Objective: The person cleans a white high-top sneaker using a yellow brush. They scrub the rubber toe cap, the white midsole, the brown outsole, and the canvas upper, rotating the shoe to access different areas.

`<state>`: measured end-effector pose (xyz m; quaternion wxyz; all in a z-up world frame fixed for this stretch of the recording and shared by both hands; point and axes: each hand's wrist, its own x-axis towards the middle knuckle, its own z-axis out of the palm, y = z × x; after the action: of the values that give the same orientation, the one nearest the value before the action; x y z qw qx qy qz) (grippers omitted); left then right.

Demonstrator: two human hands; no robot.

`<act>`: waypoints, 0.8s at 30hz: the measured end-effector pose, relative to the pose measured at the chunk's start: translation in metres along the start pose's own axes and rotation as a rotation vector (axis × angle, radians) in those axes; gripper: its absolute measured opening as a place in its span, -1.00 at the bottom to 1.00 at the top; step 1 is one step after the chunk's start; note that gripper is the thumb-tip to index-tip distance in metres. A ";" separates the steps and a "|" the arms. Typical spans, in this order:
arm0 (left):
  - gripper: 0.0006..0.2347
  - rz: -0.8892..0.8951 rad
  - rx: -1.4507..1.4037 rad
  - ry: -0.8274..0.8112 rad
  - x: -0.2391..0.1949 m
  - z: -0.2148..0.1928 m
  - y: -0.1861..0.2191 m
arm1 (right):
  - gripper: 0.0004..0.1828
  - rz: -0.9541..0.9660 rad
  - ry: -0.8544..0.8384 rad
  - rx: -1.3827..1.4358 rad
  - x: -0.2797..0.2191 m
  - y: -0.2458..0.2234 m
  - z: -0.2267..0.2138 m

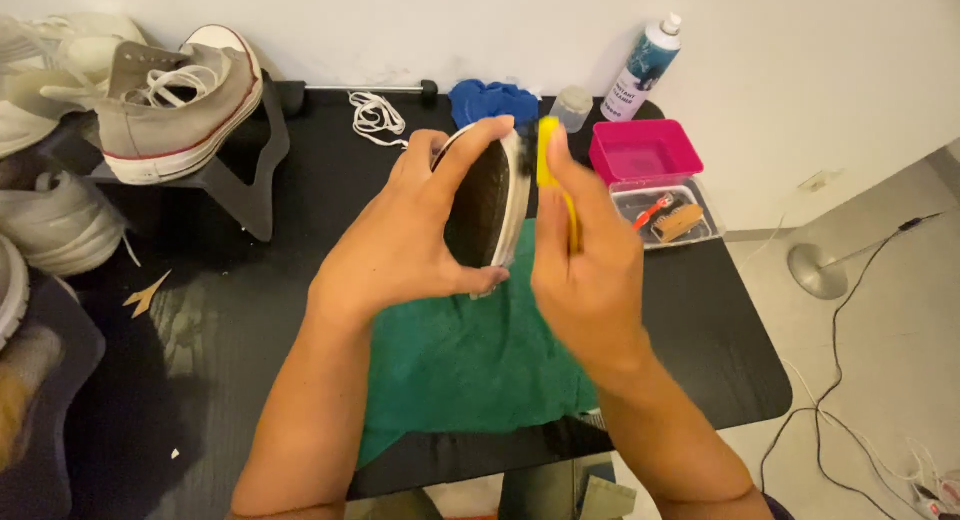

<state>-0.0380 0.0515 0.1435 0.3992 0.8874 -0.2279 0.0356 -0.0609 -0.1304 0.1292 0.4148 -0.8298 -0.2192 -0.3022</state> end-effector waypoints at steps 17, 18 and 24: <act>0.05 -0.105 -0.027 0.065 0.000 -0.012 -0.010 | -0.56 0.036 -0.168 -0.013 0.008 -0.004 0.005; 0.03 -0.145 -0.052 0.064 -0.001 -0.015 -0.010 | -0.55 0.020 -0.221 -0.023 0.002 -0.006 0.004; 0.07 0.007 -0.055 0.089 -0.001 -0.017 -0.027 | -0.59 -0.119 -0.163 -0.019 -0.019 0.011 0.010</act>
<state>-0.0256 0.0796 0.1359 0.4332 0.8727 -0.2139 0.0702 -0.0648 -0.1304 0.1048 0.3690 -0.8411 -0.2981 -0.2598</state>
